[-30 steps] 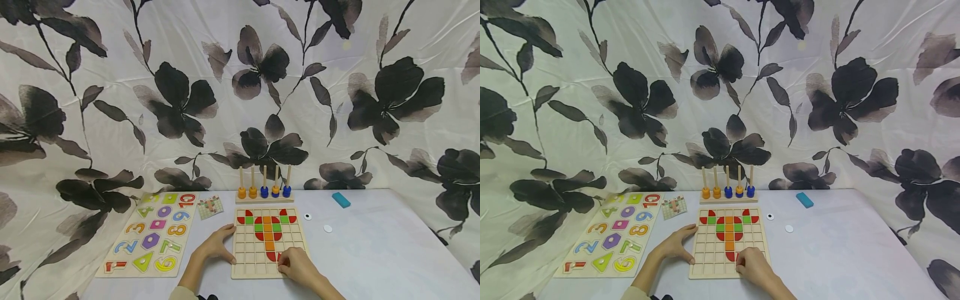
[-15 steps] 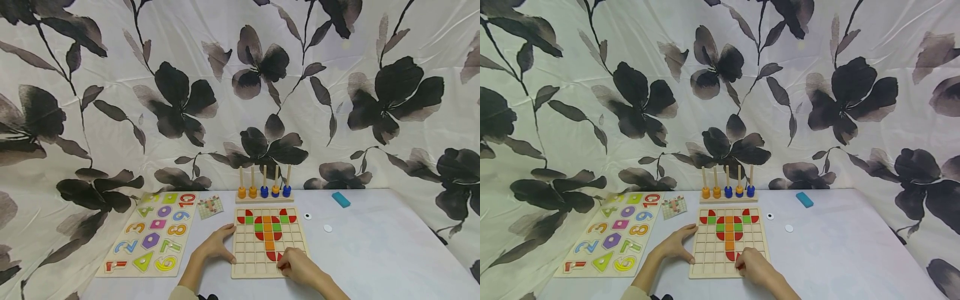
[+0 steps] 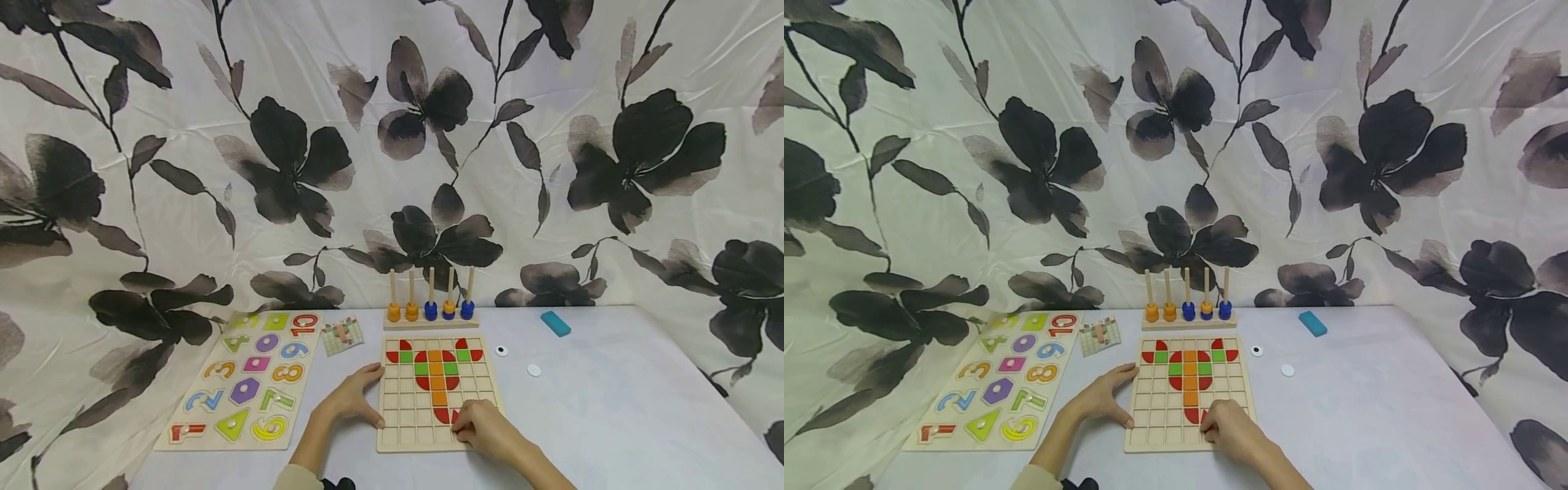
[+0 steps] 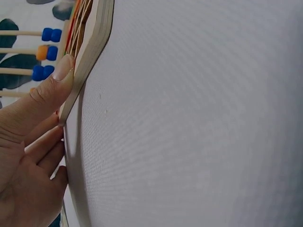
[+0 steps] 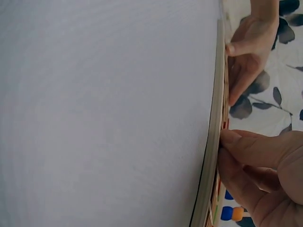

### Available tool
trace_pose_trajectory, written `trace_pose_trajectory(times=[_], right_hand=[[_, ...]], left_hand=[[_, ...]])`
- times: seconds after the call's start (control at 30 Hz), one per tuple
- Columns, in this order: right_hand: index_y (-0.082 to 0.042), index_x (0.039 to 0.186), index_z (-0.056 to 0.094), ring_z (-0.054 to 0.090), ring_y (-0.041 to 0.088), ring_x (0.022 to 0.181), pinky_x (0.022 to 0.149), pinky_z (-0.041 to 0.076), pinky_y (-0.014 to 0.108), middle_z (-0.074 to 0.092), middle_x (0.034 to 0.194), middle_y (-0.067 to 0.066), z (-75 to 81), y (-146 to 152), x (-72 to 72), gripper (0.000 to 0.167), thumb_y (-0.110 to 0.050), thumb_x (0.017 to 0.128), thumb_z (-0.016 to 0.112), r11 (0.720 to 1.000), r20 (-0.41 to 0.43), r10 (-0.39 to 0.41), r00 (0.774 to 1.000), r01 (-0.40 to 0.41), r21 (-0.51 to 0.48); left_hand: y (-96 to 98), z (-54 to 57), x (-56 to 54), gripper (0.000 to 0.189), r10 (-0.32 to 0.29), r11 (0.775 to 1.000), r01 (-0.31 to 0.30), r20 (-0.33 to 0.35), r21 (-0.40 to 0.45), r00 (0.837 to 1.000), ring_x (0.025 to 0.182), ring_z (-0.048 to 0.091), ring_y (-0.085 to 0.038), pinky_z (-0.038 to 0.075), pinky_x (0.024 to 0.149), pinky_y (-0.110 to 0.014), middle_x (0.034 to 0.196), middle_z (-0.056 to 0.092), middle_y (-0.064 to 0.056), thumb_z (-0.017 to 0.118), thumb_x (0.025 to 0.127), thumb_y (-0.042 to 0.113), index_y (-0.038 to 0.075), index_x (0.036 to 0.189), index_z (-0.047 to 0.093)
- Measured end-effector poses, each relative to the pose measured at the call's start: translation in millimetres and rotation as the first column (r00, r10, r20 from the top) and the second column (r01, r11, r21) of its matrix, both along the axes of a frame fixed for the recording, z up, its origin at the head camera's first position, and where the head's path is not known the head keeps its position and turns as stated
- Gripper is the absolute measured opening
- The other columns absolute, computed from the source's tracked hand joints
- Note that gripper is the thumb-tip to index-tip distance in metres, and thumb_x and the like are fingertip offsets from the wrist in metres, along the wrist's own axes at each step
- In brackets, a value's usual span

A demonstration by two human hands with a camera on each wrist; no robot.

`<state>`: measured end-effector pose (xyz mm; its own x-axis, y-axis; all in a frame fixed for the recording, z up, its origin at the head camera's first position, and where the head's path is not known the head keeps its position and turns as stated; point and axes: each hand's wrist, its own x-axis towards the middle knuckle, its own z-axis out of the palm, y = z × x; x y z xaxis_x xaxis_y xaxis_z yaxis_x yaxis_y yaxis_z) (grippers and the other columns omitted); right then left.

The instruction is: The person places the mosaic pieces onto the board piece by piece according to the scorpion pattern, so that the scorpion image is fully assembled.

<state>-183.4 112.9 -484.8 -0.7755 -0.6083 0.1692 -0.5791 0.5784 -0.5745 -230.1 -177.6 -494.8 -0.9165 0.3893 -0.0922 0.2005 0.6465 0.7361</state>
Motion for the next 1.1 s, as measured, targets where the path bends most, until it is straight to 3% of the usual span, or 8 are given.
trace_pose_trajectory(times=[0.4, 0.7, 1.1], right_hand=[[-0.002, 0.076, 0.074, 0.057, 0.003, 0.070, 0.057, 0.050, 0.016, 0.065, 0.075, -0.001, -1.3, -0.8, -2.1, 0.010, 0.007, 0.073, 0.072, 1.000, -0.013, 0.015, 1.000, -0.015, -0.019], [-0.005, 0.072, 0.073, 0.057, 0.005, 0.071, 0.062, 0.052, 0.021, 0.062, 0.077, -0.004, -3.5, -2.6, 1.8, 0.011, 0.005, 0.074, 0.072, 0.999, -0.051, -0.003, 0.999, 0.004, 0.033], [-0.005, 0.071, 0.073, 0.055, 0.006, 0.070, 0.061, 0.051, 0.021, 0.062, 0.076, -0.003, -4.3, -1.1, 3.5, 0.009, 0.004, 0.071, 0.073, 1.000, -0.112, -0.003, 0.994, 0.004, 0.014]], left_hand=[[-1.2, -0.6, 0.1, 0.098, -0.001, 1.000, 0.001, 0.000, 0.008, 1.000, 0.135, 0.026, -0.045, 0.025, 0.109, -0.059, 0.147, 0.034, -0.022, 0.090, 0.054, 0.016, -0.005, 0.137, 0.043], [-1.4, -1.9, -1.1, 0.099, -0.002, 1.000, 0.002, 0.004, 0.007, 1.000, 0.136, 0.026, -0.044, 0.024, 0.110, -0.058, 0.147, 0.033, -0.021, 0.090, 0.054, 0.018, -0.005, 0.137, 0.042], [-0.5, -0.1, -1.5, 0.099, -0.002, 1.000, 0.002, 0.006, 0.008, 1.000, 0.136, 0.026, -0.044, 0.025, 0.110, -0.058, 0.148, 0.033, -0.022, 0.090, 0.055, 0.017, -0.006, 0.137, 0.042]])
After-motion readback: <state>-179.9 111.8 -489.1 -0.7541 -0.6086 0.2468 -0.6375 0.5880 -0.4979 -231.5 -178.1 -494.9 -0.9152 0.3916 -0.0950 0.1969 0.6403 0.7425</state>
